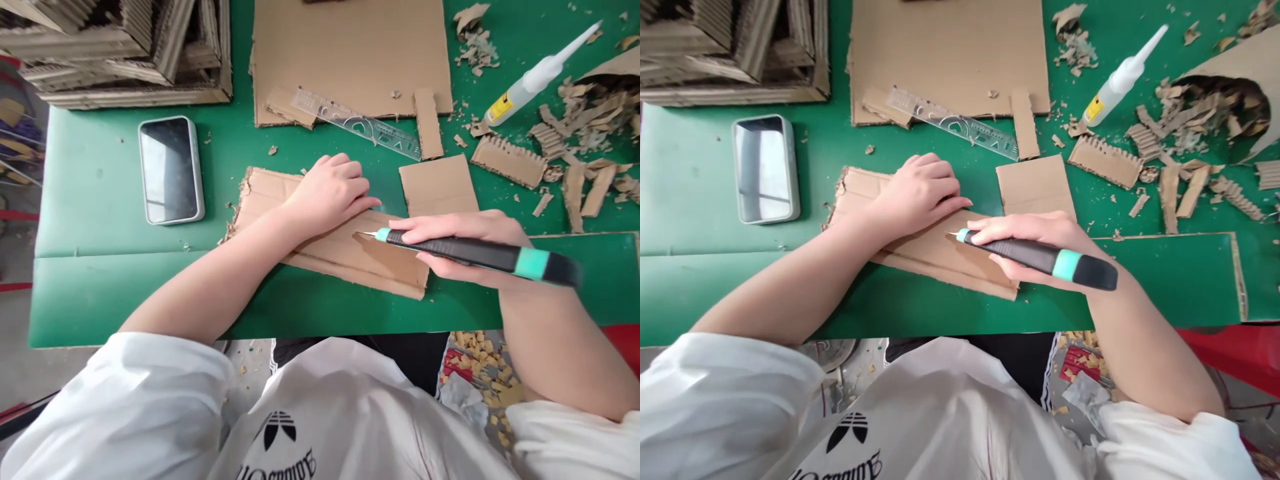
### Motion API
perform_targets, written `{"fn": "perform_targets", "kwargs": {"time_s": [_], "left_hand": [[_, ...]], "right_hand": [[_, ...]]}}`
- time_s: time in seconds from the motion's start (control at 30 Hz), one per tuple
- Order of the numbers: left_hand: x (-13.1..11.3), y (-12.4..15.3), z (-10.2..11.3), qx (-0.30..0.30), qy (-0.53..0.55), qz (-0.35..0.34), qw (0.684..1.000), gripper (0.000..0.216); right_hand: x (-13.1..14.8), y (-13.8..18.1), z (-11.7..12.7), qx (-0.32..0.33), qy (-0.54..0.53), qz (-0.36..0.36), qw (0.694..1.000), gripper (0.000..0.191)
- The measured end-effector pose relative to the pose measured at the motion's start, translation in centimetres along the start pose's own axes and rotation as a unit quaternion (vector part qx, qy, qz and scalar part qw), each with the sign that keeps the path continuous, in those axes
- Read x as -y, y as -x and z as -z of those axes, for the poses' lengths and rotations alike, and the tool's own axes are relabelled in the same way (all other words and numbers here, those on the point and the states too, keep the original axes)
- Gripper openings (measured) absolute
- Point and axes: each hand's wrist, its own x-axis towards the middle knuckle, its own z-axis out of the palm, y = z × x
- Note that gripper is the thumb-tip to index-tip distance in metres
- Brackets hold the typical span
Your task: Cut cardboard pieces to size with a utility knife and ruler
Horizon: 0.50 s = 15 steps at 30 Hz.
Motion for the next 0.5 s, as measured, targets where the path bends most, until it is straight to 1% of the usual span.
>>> {"fn": "perform_targets", "kwargs": {"time_s": [0.13, 0.27, 0.4, 0.5], "left_hand": [[-0.2, 0.1, 0.1, 0.003, -0.009, -0.001, 1.0, 0.038], [-0.2, 0.0, 0.0, 0.001, 0.009, 0.003, 1.0, 0.04], [-0.4, -0.1, -0.2, 0.013, 0.044, 0.0, 0.999, 0.049], [-0.7, 0.0, 0.0, 0.017, 0.056, 0.007, 0.998, 0.054]], "right_hand": [[0.1, -0.1, -0.3, 0.005, 0.008, -0.018, 1.0, 0.033], [0.8, -0.1, -0.6, 0.005, -0.004, -0.029, 1.0, 0.032], [1.4, -0.2, -1.0, 0.028, 0.008, -0.015, 0.999, 0.032], [1.6, 0.1, -1.4, 0.037, -0.011, 0.009, 0.999, 0.035]]}}
